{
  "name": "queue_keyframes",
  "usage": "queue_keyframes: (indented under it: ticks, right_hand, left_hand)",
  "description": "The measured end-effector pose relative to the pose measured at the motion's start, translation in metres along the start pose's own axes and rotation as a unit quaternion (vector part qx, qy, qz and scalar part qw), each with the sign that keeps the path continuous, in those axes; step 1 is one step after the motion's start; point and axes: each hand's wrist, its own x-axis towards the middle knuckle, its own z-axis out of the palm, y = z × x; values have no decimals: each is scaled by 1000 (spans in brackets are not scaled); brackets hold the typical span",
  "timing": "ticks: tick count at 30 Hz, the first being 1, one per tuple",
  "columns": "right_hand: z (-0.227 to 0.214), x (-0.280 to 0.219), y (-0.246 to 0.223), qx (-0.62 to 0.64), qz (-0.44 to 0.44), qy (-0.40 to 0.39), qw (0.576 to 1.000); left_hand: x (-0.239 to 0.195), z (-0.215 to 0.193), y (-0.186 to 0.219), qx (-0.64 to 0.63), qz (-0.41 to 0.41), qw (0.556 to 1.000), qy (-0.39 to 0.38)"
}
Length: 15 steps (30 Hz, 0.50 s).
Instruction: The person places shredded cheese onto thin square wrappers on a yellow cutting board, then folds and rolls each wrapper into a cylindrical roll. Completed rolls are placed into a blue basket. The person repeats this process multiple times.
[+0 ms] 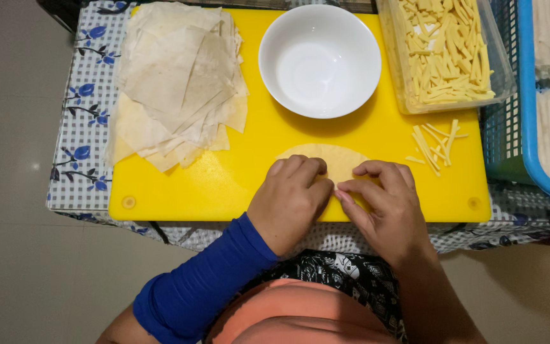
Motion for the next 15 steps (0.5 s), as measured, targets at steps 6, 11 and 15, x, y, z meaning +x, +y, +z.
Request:
queue_keyframes:
  ticks: [6, 11, 15]
  right_hand:
    - [4, -3, 6, 1, -5, -6, 1000]
    - [2, -5, 4, 0, -17, 8, 1000]
    - [-5, -9, 2, -7, -9, 20, 1000]
  left_hand:
    - [-26, 10, 29, 16, 1, 1000, -8]
    - [-35, 20, 40, 41, -14, 998, -35]
    - [-32, 25, 38, 69, -11, 996, -58]
